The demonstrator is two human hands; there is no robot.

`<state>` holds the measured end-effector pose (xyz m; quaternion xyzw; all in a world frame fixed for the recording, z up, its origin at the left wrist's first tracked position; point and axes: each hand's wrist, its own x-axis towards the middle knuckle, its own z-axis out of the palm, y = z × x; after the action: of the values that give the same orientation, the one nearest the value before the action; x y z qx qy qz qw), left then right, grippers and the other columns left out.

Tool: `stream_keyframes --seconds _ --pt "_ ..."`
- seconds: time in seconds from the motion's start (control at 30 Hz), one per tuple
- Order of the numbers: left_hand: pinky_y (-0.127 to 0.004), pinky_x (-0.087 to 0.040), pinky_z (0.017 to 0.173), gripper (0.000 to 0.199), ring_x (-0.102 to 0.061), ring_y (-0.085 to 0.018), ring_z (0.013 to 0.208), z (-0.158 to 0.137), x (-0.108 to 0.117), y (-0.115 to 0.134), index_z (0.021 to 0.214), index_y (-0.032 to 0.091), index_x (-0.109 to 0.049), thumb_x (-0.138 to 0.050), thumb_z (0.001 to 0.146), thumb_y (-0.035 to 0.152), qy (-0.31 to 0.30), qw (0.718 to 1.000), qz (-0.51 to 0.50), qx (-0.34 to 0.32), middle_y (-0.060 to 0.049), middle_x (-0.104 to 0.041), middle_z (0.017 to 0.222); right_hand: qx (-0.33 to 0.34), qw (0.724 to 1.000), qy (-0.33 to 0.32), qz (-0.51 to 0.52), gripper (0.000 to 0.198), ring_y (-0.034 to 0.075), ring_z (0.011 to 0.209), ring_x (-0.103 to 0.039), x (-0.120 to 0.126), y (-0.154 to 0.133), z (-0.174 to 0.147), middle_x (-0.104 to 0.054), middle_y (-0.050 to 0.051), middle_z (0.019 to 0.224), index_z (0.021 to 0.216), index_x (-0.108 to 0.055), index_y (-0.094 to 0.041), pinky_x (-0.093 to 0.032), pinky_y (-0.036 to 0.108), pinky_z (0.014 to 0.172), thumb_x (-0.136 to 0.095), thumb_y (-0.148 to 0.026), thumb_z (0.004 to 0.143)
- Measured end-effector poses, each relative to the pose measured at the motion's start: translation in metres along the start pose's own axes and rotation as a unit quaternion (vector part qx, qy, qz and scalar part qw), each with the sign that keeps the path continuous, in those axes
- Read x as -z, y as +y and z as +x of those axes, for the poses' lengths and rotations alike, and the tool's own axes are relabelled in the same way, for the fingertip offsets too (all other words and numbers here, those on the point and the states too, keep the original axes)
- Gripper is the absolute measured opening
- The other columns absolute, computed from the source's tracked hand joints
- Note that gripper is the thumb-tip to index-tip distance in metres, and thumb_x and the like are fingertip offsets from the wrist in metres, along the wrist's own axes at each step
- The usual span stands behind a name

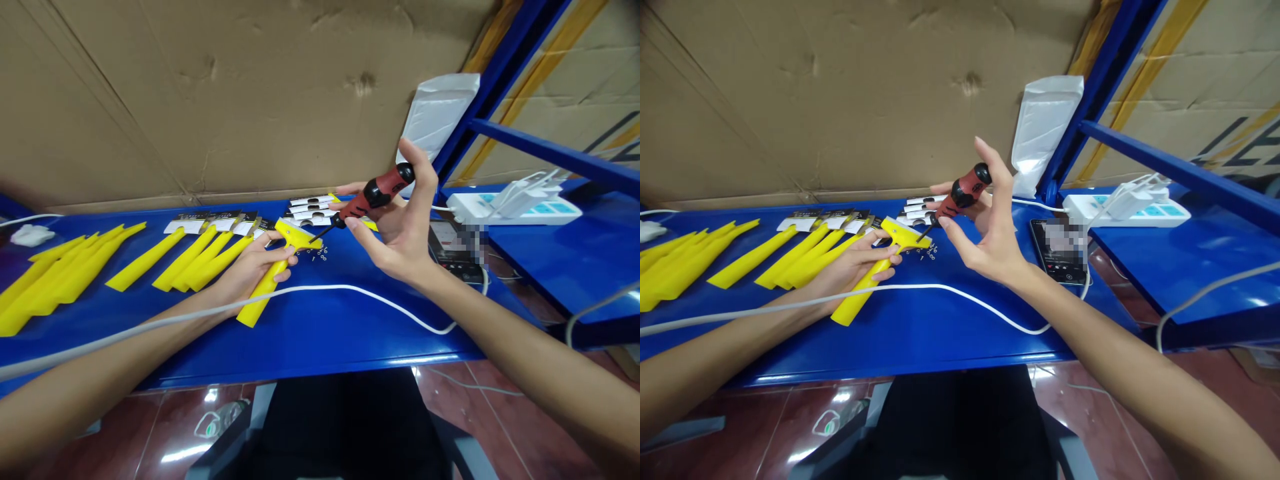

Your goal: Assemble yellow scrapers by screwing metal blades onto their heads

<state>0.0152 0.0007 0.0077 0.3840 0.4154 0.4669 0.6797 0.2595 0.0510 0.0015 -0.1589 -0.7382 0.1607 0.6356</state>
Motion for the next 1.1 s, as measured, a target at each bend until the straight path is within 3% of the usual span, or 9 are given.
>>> stream_keyframes --seconds 0.1,0.2,0.33,0.43,0.67,0.77,0.87,0.97,1.1 --pt "-0.024 -0.030 0.053 0.030 -0.060 -0.018 0.075 0.000 -0.001 0.000 0.100 0.022 -0.068 -0.086 0.079 0.010 0.003 1.000 0.004 0.001 -0.005 -0.069 0.090 0.006 1.000 0.024 -0.017 0.087 0.027 0.100 -0.079 0.004 0.007 -0.003 -0.055 0.007 0.151 0.164 -0.034 -0.046 -0.075 0.053 0.090 -0.085 -0.045 0.093" --pt "-0.024 -0.031 0.053 0.030 -0.059 -0.018 0.075 -0.002 -0.002 0.001 0.102 0.022 -0.068 -0.086 0.080 0.011 0.007 1.000 0.009 0.005 -0.006 -0.068 0.090 0.011 0.997 0.058 -0.042 0.084 0.027 0.101 -0.077 0.007 0.009 -0.003 -0.041 0.007 0.165 0.159 -0.044 -0.046 -0.075 0.055 0.089 -0.090 -0.046 0.088" --pt "-0.024 -0.031 0.053 0.031 -0.059 -0.018 0.076 -0.001 -0.001 0.001 0.100 0.023 -0.067 -0.087 0.079 0.011 0.004 1.000 0.007 0.008 -0.005 -0.069 0.091 -0.015 1.000 0.010 -0.004 0.091 0.032 0.115 -0.076 0.005 0.001 -0.001 -0.060 0.007 0.146 0.165 -0.032 -0.051 -0.071 0.057 0.099 -0.086 -0.049 0.092" --pt "-0.024 -0.032 0.053 0.031 -0.060 -0.017 0.076 0.000 0.000 0.001 0.100 0.022 -0.067 -0.087 0.079 0.012 -0.001 1.000 0.007 0.005 -0.006 -0.069 0.091 -0.015 1.000 0.000 0.016 0.090 0.031 0.120 -0.077 0.003 -0.001 0.000 -0.060 0.007 0.149 0.166 -0.027 -0.052 -0.070 0.058 0.101 -0.082 -0.053 0.095" --pt "-0.023 -0.032 0.052 0.033 -0.060 -0.016 0.075 -0.001 -0.002 0.001 0.106 0.021 -0.068 -0.086 0.081 0.011 0.005 1.000 0.011 0.011 -0.005 -0.069 0.091 0.009 0.998 0.055 -0.008 0.081 0.021 0.088 -0.078 0.004 0.003 0.000 -0.049 0.006 0.159 0.159 -0.047 -0.048 -0.074 0.048 0.085 -0.090 -0.047 0.090" --pt "-0.023 -0.033 0.051 0.034 -0.061 -0.016 0.076 -0.001 -0.002 0.001 0.106 0.020 -0.067 -0.086 0.081 0.010 0.008 1.000 0.006 0.012 -0.006 -0.069 0.091 -0.016 1.000 0.019 0.010 0.083 0.026 0.106 -0.079 0.004 -0.006 0.002 -0.059 0.006 0.149 0.164 -0.038 -0.049 -0.072 0.050 0.098 -0.085 -0.048 0.095" --pt "-0.023 -0.032 0.052 0.033 -0.060 -0.016 0.075 0.000 0.000 0.001 0.105 0.020 -0.065 -0.086 0.081 0.010 0.007 1.000 0.005 0.013 -0.005 -0.068 0.090 -0.026 0.999 -0.009 0.039 0.085 0.031 0.128 -0.075 0.004 -0.010 0.002 -0.051 0.006 0.162 0.167 -0.030 -0.049 -0.069 0.054 0.107 -0.081 -0.044 0.100" --pt "-0.025 -0.031 0.054 0.031 -0.061 -0.017 0.076 0.001 0.001 0.001 0.104 0.021 -0.066 -0.084 0.082 0.009 0.006 1.000 0.009 0.015 -0.006 -0.069 0.092 -0.041 0.999 -0.010 0.025 0.086 0.032 0.128 -0.076 0.006 -0.004 0.000 -0.041 0.006 0.172 0.167 -0.029 -0.050 -0.071 0.053 0.105 -0.082 -0.048 0.099" --pt "-0.026 -0.029 0.055 0.031 -0.061 -0.019 0.078 0.000 0.001 0.000 0.108 0.021 -0.068 -0.083 0.083 0.009 0.006 1.000 0.022 0.018 -0.006 -0.070 0.092 -0.059 0.998 0.008 -0.022 0.106 0.035 0.129 -0.075 0.010 0.007 -0.003 -0.046 0.008 0.168 0.169 -0.023 -0.051 -0.071 0.055 0.104 -0.091 -0.059 0.087"
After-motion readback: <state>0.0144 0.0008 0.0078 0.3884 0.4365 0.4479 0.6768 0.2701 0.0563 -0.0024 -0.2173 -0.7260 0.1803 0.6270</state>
